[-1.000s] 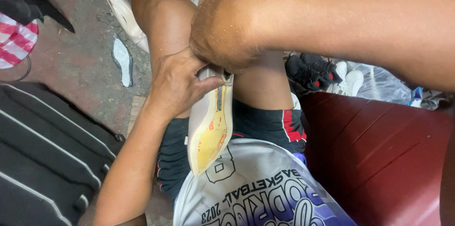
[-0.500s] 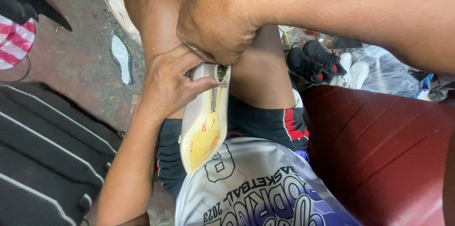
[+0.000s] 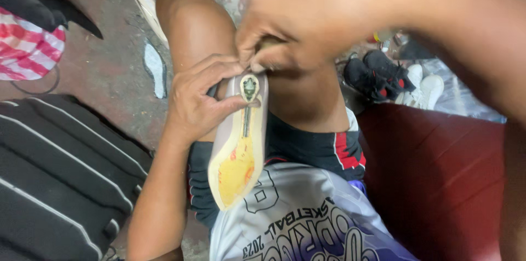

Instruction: The person is repairing the heel of a white shoe using a small metal tool. They repeatedly scrape and clean the green heel cap area while holding the shoe on their lap. The person works on the same spot for the duration of the clip.

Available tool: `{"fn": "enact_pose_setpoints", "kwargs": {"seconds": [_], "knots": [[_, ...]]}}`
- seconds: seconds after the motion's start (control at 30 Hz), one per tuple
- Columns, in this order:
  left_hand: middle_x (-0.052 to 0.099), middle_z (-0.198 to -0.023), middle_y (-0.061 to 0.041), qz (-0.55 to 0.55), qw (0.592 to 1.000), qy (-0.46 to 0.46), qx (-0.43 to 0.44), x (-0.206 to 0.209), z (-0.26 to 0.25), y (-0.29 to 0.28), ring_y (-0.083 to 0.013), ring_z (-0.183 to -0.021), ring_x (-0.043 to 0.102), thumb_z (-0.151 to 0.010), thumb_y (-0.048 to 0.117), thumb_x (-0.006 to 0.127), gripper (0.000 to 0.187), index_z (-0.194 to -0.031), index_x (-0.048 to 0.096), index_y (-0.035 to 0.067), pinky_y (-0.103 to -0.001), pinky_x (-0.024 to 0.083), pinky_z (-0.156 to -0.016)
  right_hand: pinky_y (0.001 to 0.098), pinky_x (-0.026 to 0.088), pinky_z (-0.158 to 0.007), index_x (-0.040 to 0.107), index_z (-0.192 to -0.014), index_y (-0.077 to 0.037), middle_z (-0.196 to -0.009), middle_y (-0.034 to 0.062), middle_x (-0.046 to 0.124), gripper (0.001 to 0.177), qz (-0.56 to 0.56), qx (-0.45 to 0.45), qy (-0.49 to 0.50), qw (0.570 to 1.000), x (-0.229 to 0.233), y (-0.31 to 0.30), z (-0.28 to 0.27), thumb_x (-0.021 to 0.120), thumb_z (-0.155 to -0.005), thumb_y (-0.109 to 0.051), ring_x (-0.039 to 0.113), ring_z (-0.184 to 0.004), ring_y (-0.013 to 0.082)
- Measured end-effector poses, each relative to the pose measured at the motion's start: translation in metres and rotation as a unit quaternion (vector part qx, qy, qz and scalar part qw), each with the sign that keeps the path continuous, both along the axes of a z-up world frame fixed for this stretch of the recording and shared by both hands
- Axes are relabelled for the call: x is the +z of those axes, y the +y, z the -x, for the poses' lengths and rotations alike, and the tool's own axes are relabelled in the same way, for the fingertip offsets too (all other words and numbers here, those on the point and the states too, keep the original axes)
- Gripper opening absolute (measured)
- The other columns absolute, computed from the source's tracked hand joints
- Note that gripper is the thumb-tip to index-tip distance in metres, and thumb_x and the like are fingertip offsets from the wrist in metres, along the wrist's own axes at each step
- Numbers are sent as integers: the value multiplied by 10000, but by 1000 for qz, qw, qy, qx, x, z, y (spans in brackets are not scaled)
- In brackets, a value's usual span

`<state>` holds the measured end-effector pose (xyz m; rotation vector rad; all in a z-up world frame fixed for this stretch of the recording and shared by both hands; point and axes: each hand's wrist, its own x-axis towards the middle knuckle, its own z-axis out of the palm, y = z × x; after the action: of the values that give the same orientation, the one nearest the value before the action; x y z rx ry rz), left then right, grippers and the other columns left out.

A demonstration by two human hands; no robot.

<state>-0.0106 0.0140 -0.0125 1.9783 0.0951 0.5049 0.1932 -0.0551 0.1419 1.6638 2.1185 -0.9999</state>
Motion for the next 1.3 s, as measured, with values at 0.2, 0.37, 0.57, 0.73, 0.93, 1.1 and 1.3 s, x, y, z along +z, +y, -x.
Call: {"fn": "enact_pose_setpoints", "kwargs": {"seconds": [0.2,0.37,0.57,0.73,0.93,1.1,1.3], "knots": [[717,-1302,-160,63,996,-50,30,15,3,-3,-276,-1156,730,-848,167,874,442,-1203,662,11,-321,573,-1002,385,497,-601,656,-1172,-72,-934,81,674,328,-194,-244,189,931,5,-73,2,716,-857,-136,676,-682,263],[717,-1303,-153,20,997,-48,57,30,-4,-9,-278,-1184,735,-813,102,886,485,-1221,635,26,-317,584,-1006,356,518,-653,684,-1169,-80,-920,75,657,278,-309,-345,187,867,-18,-113,32,718,-894,-97,669,-724,241],[703,-1244,-138,-113,989,-34,93,57,-14,-7,-295,-1160,728,-787,143,920,541,-1245,654,32,-348,594,-995,346,537,-621,687,-1178,-77,-918,75,683,297,-367,-410,173,817,-30,-126,48,704,-882,-70,690,-723,246],[706,-1216,-128,-134,983,-5,128,67,-8,-11,-282,-1108,739,-750,169,925,504,-1166,667,48,-346,607,-930,354,552,-647,693,-1175,-73,-922,73,693,306,-396,-390,191,809,-35,-126,52,710,-869,-63,710,-756,247],[703,-1235,-115,-117,981,-5,152,52,3,-21,-275,-1108,745,-795,183,923,482,-1158,639,41,-338,618,-919,371,532,-620,696,-1186,-46,-879,83,666,317,-404,-368,207,812,-44,-118,60,721,-870,-49,684,-711,249],[707,-1226,-106,-106,981,6,162,47,10,-28,-251,-1066,755,-802,185,920,472,-1157,642,47,-325,626,-875,401,505,-587,703,-1146,-42,-818,89,639,283,-390,-360,177,829,-49,-115,62,724,-864,-58,655,-668,275],[711,-1224,-97,-120,980,15,155,45,11,-24,-245,-1036,759,-799,206,926,470,-1142,645,50,-313,622,-837,411,506,-616,686,-1165,-36,-837,89,627,279,-399,-331,168,839,-48,-113,61,712,-889,-68,651,-706,280]]}}
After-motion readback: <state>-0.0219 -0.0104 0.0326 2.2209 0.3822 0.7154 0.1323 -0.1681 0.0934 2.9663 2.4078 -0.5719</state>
